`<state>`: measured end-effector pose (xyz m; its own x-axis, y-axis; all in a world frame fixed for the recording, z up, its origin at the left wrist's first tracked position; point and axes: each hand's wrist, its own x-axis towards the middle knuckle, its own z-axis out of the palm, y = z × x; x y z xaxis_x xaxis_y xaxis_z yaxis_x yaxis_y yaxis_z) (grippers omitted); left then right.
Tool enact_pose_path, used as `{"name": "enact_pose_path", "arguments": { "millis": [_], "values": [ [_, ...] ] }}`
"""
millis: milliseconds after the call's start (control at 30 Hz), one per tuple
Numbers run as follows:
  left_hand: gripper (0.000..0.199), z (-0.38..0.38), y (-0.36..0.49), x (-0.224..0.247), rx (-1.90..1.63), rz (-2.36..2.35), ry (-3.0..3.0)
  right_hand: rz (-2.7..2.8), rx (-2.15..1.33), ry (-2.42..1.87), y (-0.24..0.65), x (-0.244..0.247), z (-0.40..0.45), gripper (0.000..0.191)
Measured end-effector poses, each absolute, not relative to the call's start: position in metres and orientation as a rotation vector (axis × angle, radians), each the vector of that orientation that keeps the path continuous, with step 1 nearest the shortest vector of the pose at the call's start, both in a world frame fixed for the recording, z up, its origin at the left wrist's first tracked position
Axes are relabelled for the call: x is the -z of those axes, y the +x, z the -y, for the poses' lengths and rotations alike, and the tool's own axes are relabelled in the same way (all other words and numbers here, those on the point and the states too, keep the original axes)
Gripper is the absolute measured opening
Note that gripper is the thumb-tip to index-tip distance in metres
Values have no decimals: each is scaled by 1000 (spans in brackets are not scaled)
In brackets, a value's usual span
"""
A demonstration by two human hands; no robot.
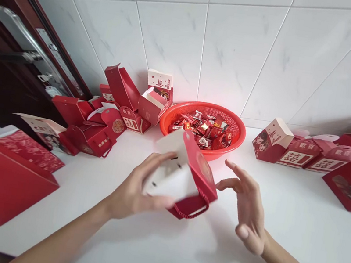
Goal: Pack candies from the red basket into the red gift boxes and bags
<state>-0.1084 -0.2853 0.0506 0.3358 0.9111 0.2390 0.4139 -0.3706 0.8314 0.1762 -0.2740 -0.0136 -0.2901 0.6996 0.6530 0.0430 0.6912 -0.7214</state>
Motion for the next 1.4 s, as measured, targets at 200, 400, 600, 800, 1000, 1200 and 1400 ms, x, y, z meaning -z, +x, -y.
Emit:
{"name": "enact_pose_path", "arguments": {
  "millis": [200,400,600,800,1000,1200,1400],
  "values": [
    [62,268,-103,-47,-1146,-957,1140,1694,-889,-710,177,19,260,56],
    [62,271,-88,-41,-1085,-892,884,1776,-875,-727,174,22,264,53],
    [54,274,-84,-31,-899,-675,663,1726,-672,-713,178,13,263,60],
    [80,274,-77,-20,-520,-624,780,1784,-697,-666,178,-18,276,79],
    [107,262,-68,-34,-318,-762,929,1649,-735,-868,171,-24,283,43],
    [72,271,-67,-48,-1045,-1410,1630,1581,-588,-989,170,-15,278,42],
    [123,298,-34,-35,-1120,-1268,2403,1537,-642,-1012,166,-10,279,48]
  ]
}}
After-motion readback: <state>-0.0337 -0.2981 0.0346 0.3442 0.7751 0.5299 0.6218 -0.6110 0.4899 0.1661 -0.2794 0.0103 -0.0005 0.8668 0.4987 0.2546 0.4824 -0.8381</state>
